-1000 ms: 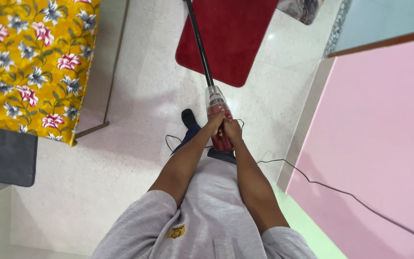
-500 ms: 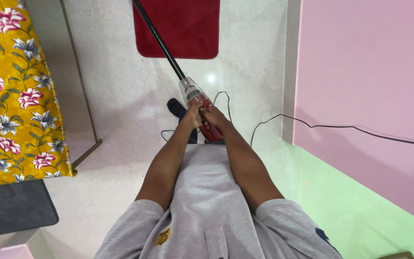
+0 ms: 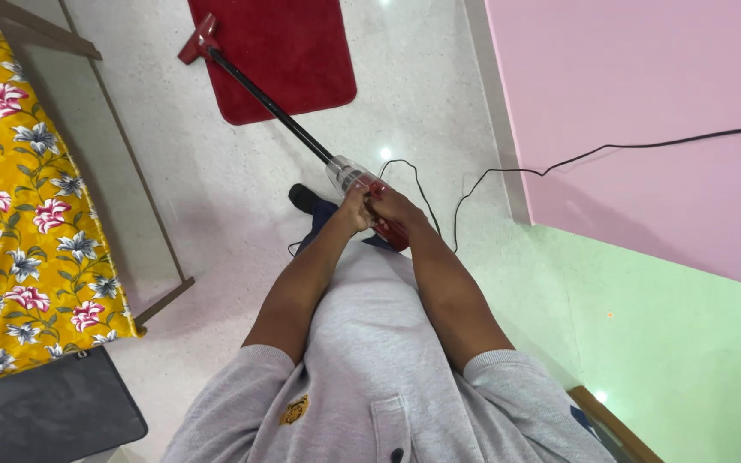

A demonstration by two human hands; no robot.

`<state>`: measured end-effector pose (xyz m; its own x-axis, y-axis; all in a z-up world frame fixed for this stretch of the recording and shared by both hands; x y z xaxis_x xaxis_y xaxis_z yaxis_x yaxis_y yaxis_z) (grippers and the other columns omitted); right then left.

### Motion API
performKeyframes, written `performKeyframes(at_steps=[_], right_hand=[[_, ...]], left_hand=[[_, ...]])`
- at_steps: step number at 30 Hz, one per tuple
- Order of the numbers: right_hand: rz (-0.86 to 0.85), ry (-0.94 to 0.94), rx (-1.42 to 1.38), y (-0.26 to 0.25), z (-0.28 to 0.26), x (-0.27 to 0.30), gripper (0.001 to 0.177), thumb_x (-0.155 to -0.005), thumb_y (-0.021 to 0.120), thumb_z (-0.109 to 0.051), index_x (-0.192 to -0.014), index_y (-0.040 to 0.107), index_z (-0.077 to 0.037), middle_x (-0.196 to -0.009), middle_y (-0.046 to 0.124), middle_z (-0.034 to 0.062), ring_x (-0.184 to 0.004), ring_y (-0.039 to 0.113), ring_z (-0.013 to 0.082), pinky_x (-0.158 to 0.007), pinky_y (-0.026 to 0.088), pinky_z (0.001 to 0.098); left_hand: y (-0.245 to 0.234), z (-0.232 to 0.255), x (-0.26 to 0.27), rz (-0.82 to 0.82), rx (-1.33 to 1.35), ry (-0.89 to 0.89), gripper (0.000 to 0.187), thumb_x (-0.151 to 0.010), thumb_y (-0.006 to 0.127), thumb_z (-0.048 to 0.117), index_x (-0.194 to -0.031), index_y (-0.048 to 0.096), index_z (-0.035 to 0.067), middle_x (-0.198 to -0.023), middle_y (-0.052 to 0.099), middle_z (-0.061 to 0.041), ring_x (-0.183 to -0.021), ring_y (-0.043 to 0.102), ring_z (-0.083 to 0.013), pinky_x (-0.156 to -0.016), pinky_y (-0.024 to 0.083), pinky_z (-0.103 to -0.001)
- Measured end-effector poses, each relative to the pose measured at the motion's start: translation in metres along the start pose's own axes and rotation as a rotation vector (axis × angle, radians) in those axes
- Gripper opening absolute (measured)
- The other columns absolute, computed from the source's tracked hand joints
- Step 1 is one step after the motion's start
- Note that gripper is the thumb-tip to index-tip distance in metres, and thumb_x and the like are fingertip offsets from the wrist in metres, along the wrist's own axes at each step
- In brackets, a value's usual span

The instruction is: The person vacuums the floor throughout the room and hallway using a vacuum cleaner.

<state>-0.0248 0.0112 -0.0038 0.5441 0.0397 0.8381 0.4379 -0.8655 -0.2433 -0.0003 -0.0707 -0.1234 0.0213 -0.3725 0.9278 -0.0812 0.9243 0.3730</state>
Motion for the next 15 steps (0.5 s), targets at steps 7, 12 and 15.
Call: performKeyframes(at_steps=[7, 12, 15], right_hand=[[0.002, -0.119, -0.045, 0.041, 0.079, -0.003, 0.037, -0.092, 0.056, -0.032, -0.117, 0.070, -0.008, -0.086, 0.075, 0.0072, -0.081, 0.072, 0.0187, -0.080, 0.055, 0.0351], [-0.063, -0.079, -0.021, 0.066, 0.097, -0.002, 0.043, -0.098, 0.054, -0.039, -0.111, 0.076, -0.005, -0.087, 0.077, 0.0096, -0.082, 0.073, 0.0197, -0.083, 0.055, 0.0341], [-0.042, -0.083, -0.084, 0.070, 0.095, 0.008, 0.036, -0.095, 0.056, -0.035, -0.112, 0.072, -0.008, -0.086, 0.076, 0.0094, -0.081, 0.073, 0.0196, -0.082, 0.056, 0.0349]], left_hand=[[-0.005, -0.069, 0.007, -0.003, -0.057, 0.027, 0.058, -0.106, 0.032, 0.051, -0.134, 0.056, 0.006, -0.125, 0.061, -0.018, -0.091, 0.058, -0.0313, -0.072, 0.050, -0.048], [-0.021, -0.084, 0.023, 0.069, -0.108, 0.044, 0.056, -0.106, 0.029, 0.051, -0.132, 0.057, 0.009, -0.127, 0.061, -0.016, -0.091, 0.057, -0.0286, -0.075, 0.050, -0.046], [-0.019, -0.089, 0.030, 0.038, -0.118, 0.049, 0.053, -0.107, 0.029, 0.050, -0.131, 0.057, 0.011, -0.129, 0.060, -0.012, -0.091, 0.054, -0.0262, -0.078, 0.049, -0.046]])
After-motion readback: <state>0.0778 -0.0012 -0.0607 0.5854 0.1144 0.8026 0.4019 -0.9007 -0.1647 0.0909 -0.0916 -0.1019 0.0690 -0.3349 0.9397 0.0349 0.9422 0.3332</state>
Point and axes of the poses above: each hand's wrist, its own x-axis away from the middle knuckle, its own y-axis out of the palm, z = x × y, the point moved 10 cm from there along -x, towards the middle knuckle
